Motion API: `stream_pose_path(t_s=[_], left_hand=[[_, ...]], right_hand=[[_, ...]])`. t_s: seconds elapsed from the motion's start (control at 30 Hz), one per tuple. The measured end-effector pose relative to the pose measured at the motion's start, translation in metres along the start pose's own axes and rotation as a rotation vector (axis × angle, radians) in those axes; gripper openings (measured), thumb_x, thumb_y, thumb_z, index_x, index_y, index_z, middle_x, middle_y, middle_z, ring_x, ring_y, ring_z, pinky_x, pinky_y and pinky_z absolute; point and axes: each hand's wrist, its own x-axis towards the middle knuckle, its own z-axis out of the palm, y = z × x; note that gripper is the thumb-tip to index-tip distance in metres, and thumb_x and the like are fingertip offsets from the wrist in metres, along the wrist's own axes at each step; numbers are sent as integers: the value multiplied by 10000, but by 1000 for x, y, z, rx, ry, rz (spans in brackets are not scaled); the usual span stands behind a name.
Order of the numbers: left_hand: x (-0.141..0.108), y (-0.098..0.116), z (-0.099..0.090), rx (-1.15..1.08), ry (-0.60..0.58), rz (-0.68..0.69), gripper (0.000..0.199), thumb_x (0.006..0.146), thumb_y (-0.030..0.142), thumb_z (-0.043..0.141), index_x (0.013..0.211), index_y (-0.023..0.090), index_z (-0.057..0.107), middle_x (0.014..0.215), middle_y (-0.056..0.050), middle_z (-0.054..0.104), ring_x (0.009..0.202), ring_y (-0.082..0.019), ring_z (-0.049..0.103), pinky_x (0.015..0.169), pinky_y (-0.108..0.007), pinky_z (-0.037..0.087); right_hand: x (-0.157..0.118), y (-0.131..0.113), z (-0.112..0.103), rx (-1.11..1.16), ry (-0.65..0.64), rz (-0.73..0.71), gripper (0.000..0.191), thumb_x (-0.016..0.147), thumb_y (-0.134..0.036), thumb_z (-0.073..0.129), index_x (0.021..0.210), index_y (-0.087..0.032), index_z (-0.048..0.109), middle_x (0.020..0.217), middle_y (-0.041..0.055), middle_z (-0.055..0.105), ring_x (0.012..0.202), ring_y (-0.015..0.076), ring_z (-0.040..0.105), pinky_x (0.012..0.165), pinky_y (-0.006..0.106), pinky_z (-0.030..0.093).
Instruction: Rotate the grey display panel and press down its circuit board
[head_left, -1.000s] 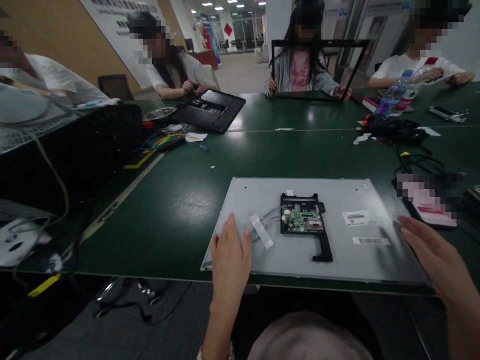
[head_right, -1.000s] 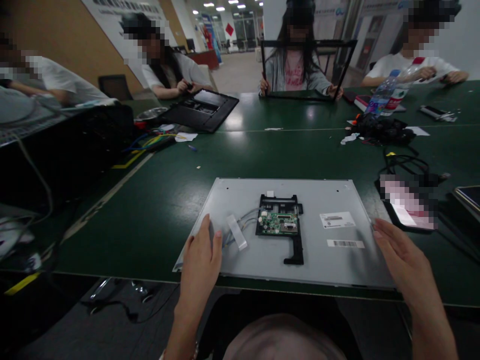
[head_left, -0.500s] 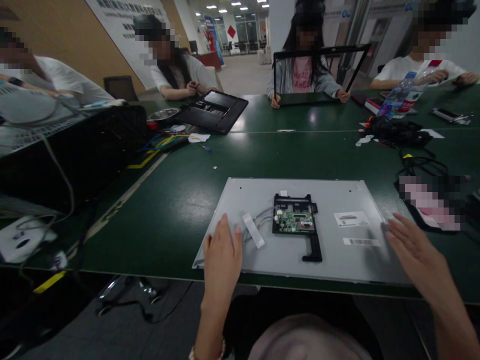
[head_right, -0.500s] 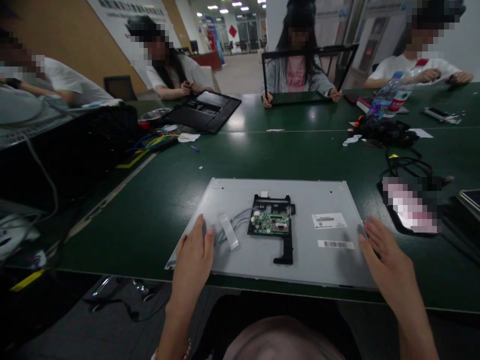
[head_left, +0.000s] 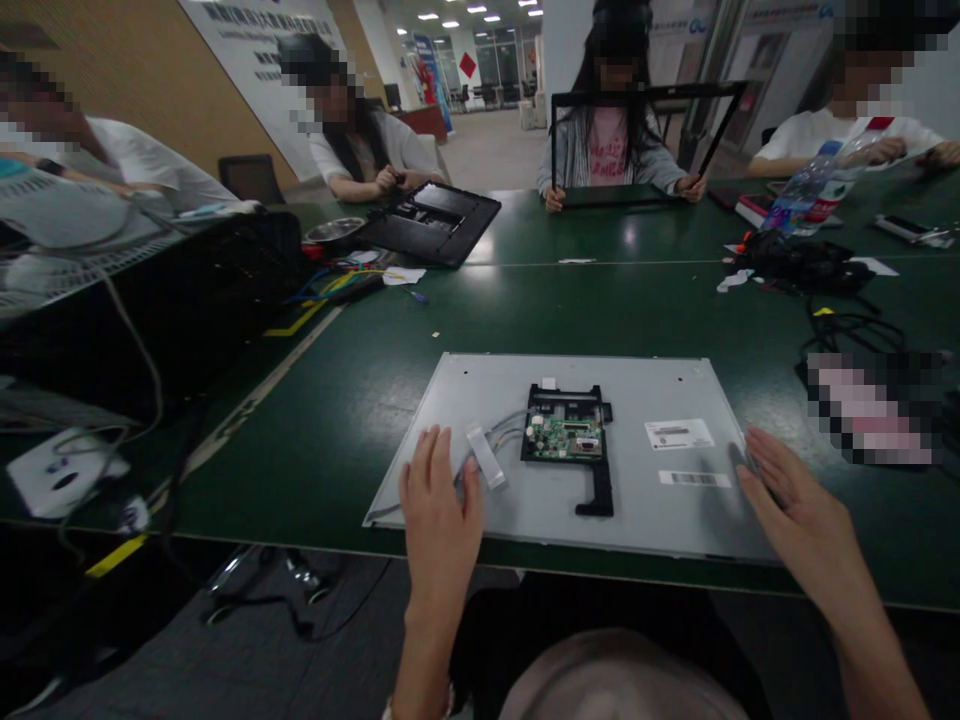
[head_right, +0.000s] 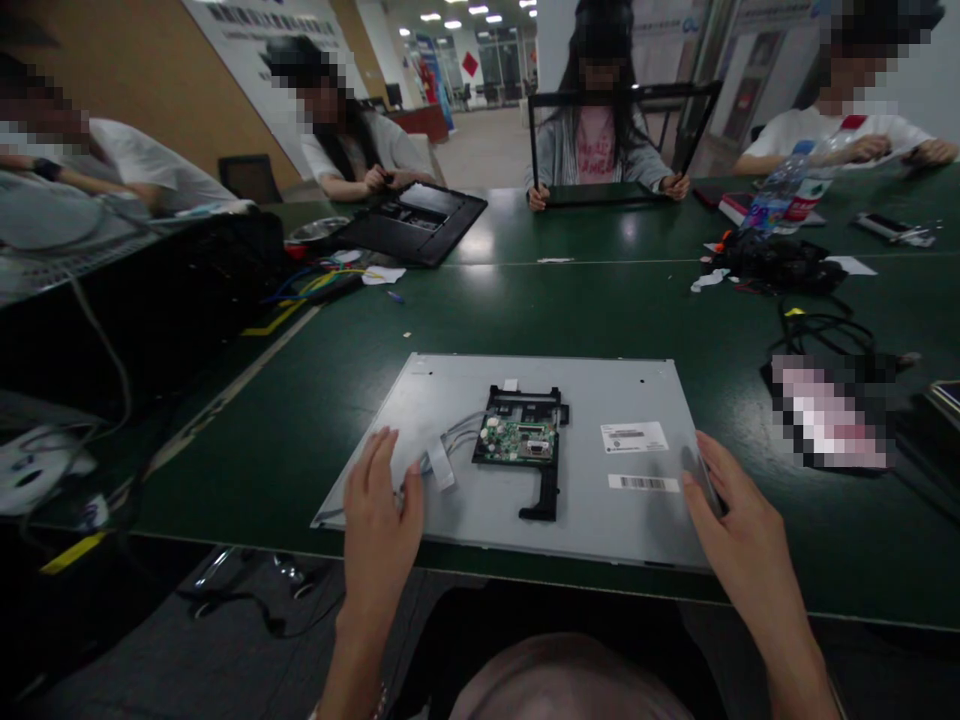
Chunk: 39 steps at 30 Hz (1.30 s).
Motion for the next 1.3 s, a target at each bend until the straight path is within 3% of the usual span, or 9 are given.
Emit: stream_pose_path(t_s=[0.23, 0.37, 0.5, 0.63, 0.8, 0.93, 1.03, 1.17, 1.3], left_hand=[[-8, 19, 9, -98, -23, 137, 409, 935, 217, 513, 1339, 164, 494, 1355, -162, 551, 1303, -280, 493, 1070, -468, 423], [-9, 20, 9, -94, 44, 118, 400, 925, 201, 527, 1322, 158, 506, 1330, -163, 566, 1315, -285, 483, 1074, -479, 417], [-12, 26, 4, -130, 97, 216, 386, 908, 137, 524, 1293, 175, 520, 1295, -152, 582, 1310, -272, 489, 1073, -466, 421], [-16, 37, 3, -114, 1, 344, 394, 890, 127, 553, 1279, 169, 517, 1275, -148, 602, 1291, -280, 506, 1073, -480, 416], [-18, 58, 2, -141, -67, 341, 372, 885, 140, 562, 1254, 178, 527, 1273, -140, 612, 1279, -273, 522, 1069, -476, 428], [-22, 93, 4, -201, -91, 426, 345, 885, 128, 547, 1228, 162, 556, 1245, -136, 634, 1275, -257, 532, 1075, -448, 437], [-26, 123, 12, -245, -206, 506, 297, 908, 139, 509, 1195, 145, 588, 1269, -126, 634, 1272, -240, 537, 1082, -411, 444], [-28, 150, 27, -243, -347, 474, 319, 931, 181, 478, 1227, 135, 589, 1366, -127, 575, 1302, -254, 512, 1070, -420, 461], [-29, 157, 33, -230, -385, 402, 335, 919, 161, 486, 1236, 125, 588, 1366, -132, 576, 1282, -260, 531, 1062, -434, 470]], right_hand=[[-2, -11, 4, -53, -17, -65, 569, 887, -464, 549, 1405, -232, 504, 1416, 107, 561, 1245, 308, 572, 1068, 519, 418], [-4, -19, 7, -120, -44, -94, 547, 903, -457, 524, 1403, -235, 502, 1405, 98, 568, 1240, 298, 574, 1059, 506, 428], [-6, -28, 9, -199, -65, -159, 523, 920, -436, 492, 1396, -220, 503, 1403, 109, 567, 1230, 300, 577, 1046, 506, 438], [-7, -33, 12, -252, -75, -240, 488, 936, -413, 463, 1370, -198, 517, 1380, 114, 582, 1240, 291, 568, 1068, 495, 420], [-7, -34, 15, -246, -109, -290, 472, 941, -392, 455, 1369, -201, 511, 1382, 113, 574, 1252, 288, 557, 1082, 503, 412], [-7, -36, 17, -239, -120, -335, 460, 943, -364, 442, 1369, -204, 512, 1392, 125, 562, 1279, 306, 533, 1084, 534, 403], [-8, -37, 20, -237, -140, -363, 449, 945, -354, 431, 1358, -199, 518, 1387, 136, 562, 1290, 307, 522, 1082, 536, 403], [-9, -36, 24, -265, -179, -394, 445, 948, -358, 424, 1351, -187, 509, 1410, 143, 541, 1327, 307, 484, 1086, 536, 398], [-11, -36, 28, -282, -202, -424, 446, 950, -348, 418, 1362, -195, 494, 1416, 140, 536, 1354, 313, 452, 1076, 543, 410]])
